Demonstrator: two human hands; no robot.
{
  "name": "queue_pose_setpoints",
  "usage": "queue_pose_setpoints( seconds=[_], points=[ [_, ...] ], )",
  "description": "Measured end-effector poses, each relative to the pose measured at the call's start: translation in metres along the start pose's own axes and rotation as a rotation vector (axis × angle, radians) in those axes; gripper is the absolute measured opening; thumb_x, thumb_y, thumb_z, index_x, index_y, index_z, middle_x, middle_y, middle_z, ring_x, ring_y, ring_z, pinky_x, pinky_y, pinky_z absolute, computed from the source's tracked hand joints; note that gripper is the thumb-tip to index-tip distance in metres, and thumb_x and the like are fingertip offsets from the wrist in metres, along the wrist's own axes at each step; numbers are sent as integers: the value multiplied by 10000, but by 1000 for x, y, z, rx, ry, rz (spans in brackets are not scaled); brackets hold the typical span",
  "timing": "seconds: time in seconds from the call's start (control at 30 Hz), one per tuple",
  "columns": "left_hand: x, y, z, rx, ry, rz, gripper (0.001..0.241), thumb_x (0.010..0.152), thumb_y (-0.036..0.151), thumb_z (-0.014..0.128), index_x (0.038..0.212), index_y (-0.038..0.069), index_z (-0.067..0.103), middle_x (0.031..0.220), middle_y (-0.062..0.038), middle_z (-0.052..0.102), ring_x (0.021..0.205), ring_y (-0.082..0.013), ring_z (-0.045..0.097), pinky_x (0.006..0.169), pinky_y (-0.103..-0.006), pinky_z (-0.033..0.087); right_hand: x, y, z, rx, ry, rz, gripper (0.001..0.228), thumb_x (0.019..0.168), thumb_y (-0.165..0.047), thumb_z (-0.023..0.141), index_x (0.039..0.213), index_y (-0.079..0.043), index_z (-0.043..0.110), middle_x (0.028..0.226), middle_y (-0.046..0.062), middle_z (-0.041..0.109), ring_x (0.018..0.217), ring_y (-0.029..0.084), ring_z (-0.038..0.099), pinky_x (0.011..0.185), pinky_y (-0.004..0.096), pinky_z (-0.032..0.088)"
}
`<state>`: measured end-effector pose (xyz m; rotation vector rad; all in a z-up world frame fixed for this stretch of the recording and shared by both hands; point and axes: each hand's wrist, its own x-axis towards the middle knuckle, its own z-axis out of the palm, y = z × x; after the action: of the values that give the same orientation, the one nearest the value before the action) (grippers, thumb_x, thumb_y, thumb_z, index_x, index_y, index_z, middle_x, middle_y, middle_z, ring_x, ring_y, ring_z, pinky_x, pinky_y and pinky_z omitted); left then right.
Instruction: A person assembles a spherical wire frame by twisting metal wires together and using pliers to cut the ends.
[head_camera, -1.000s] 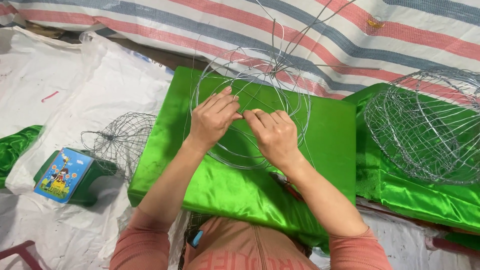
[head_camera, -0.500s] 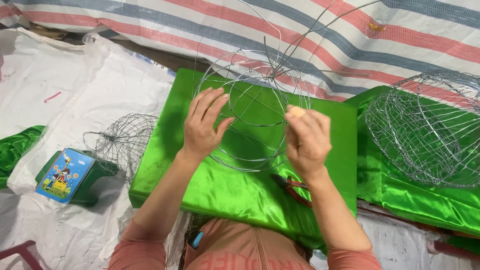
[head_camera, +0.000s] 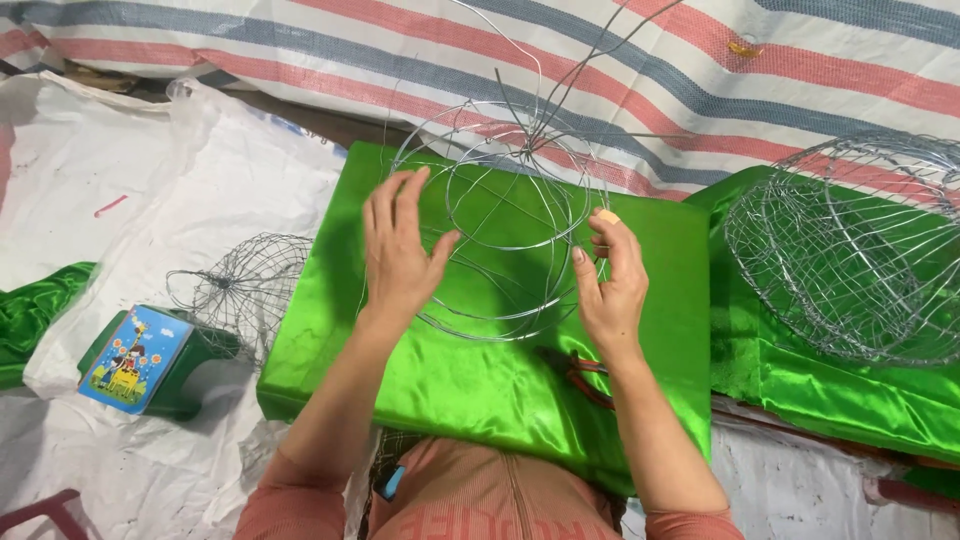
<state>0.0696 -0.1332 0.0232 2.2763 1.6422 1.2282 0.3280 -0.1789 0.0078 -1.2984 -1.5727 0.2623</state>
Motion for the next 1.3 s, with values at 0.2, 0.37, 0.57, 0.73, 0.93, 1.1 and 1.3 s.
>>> queue_pose_setpoints(
  seconds=[0.2, 0.37, 0.57, 0.73, 0.93, 1.1, 1.3],
  points=[
    [2, -38, 0, -386, 91, -235, 555, 1024, 283, 648, 1453, -16, 460, 1452, -303, 429, 1359, -489, 421, 1161, -656, 296, -6, 13, 1, -38, 22, 71, 318, 1032, -201, 642, 1333, -104, 617, 1397, 146, 585, 1134, 286, 560, 959, 440, 524],
    [2, -48, 14, -541, 37, -313, 567, 1057, 376, 554, 1475, 7, 446, 1508, -332, 365, 1409, -535, 368, 1164, -715, 251, 14, 19, 1, -33, -88, -50, 366, 1033, -391, 629, 1317, -160, 647, 1546, 148, 427, 1254, 355, 466, 1049, 525, 428],
    [-3, -50, 15, -738, -127, -468, 654, 1070, 497, 442, 1559, 74, 342, 1582, -335, 285, 1470, -562, 251, 1140, -778, 210, 64, 27, -8, 53, -417, -66, 452, 978, -415, 627, 1364, -182, 661, 1586, 262, 341, 1429, 503, 328, 1151, 722, 207],
    [1, -51, 16, -715, -158, -501, 632, 1074, 530, 386, 1572, 144, 340, 1610, -288, 277, 1486, -534, 244, 1145, -770, 215, 80, 19, -4, 141, -536, 27, 400, 899, -317, 740, 1262, -149, 719, 1607, 289, 321, 1430, 563, 324, 1152, 744, 227],
    [2, -52, 11, -415, -197, -379, 688, 1070, 601, 292, 1489, 93, 490, 1606, -323, 188, 1479, -551, 212, 1171, -733, 189, 77, 23, -4, 25, -576, 39, 316, 892, -402, 752, 1097, -162, 759, 1576, 272, 336, 1321, 463, 431, 1065, 785, 255],
    [20, -25, -3, -74, -69, -212, 433, 1043, 368, 625, 1359, 74, 586, 1098, -134, 626, 1119, -334, 611, 1016, -543, 468, 71, 18, 4, 19, -501, 86, 344, 850, -421, 795, 1076, -164, 763, 1565, 337, 328, 1348, 524, 392, 1068, 818, 198],
    [68, -1, -21, 83, -302, -254, 625, 884, 298, 838, 1406, 75, 578, 984, -116, 664, 984, -314, 643, 913, -572, 508, 53, -1, 3, 40, -380, 15, 689, 901, -481, 743, 1422, -91, 517, 1547, 342, 278, 1358, 526, 364, 1086, 803, 228]
  ],
)
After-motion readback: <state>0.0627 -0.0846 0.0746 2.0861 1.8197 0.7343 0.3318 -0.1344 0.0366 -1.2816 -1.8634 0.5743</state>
